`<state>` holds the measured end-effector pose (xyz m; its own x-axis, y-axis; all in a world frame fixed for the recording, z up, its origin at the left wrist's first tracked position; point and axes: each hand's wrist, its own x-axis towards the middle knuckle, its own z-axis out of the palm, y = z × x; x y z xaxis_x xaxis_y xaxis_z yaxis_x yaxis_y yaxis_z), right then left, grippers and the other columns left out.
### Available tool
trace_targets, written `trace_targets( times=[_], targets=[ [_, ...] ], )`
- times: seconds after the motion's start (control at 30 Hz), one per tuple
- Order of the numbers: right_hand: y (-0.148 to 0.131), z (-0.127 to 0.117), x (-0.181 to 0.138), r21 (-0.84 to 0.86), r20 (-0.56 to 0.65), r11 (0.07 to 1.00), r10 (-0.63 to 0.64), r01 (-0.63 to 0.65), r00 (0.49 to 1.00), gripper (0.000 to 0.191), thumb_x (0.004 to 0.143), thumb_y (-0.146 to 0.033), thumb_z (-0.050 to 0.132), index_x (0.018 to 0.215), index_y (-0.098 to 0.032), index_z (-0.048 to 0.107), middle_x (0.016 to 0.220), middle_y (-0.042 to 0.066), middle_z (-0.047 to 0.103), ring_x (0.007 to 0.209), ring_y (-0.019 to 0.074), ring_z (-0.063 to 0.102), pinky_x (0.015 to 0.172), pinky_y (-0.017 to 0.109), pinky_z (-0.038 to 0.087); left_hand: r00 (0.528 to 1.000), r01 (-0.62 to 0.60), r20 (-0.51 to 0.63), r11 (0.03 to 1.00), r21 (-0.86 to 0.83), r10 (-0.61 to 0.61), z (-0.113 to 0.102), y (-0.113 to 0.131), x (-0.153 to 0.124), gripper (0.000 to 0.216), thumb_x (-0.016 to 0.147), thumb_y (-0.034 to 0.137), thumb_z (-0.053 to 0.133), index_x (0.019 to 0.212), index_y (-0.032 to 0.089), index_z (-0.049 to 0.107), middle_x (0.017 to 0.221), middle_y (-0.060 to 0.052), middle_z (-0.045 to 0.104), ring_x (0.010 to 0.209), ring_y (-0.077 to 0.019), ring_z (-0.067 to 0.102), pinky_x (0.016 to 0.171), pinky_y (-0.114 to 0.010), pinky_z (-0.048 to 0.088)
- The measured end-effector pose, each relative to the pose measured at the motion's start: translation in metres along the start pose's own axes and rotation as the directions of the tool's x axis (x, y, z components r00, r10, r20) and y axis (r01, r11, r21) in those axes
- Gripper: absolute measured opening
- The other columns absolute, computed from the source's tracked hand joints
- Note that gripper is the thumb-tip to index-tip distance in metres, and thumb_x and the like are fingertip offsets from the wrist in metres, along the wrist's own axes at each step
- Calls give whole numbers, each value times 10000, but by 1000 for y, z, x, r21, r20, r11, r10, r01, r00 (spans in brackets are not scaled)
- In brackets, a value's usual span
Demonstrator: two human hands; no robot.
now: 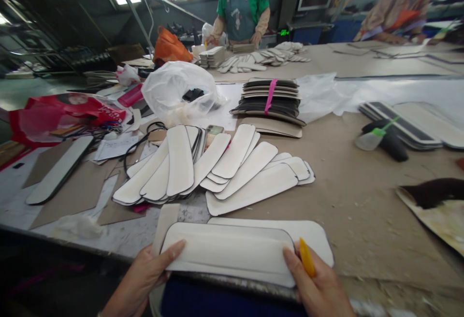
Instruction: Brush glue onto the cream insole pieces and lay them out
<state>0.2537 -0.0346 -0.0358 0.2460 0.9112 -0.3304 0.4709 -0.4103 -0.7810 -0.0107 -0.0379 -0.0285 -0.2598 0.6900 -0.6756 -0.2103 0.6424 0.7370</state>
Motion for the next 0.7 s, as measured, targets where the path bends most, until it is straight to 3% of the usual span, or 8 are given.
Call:
trace_targets(
  times=[0.1,0.2,0.3,0.53,0.7],
  targets=[
    [-3,2,-1,85,67,996,21,-27,998,343,732,-523,464,587,-214,438,446,-75,350,402,89,384,422,200,349,999,23,-30,999,34,-22,0,1,0,381,541,380,749,778,108,629,523,10,622,491,-104,549,410,-148,409],
    [-2,2,3,140,169,988,40,-64,985,378,713,-568,473,609,-208,420,462,-81,362,403,76,381,412,188,333,989,56,-137,998,11,-54,3,0,1,261,549,239,759,740,124,623,508,11,629,469,-104,563,398,-137,424],
    [-2,2,3,199,166,968,123,-155,978,429,705,-626,433,617,-207,402,429,-91,340,371,60,330,365,170,264,978,60,-202,998,-16,-62,5,-1,3,152,578,132,728,662,140,602,450,31,605,405,-78,532,351,-109,389],
    [-12,5,0,233,170,944,196,-233,966,523,661,-700,403,605,-181,429,411,-85,334,371,45,294,357,159,208,986,29,-163,998,-47,-36,1,-10,10,205,554,182,750,690,149,601,496,15,646,402,-91,544,336,-129,382],
    [-12,9,0,243,165,943,190,-227,968,476,631,-658,491,615,-187,419,429,-102,296,350,38,294,336,153,194,992,47,-112,994,-94,-58,-2,-9,8,240,515,256,772,658,161,604,408,46,565,387,-94,524,358,-144,402]
  ],
)
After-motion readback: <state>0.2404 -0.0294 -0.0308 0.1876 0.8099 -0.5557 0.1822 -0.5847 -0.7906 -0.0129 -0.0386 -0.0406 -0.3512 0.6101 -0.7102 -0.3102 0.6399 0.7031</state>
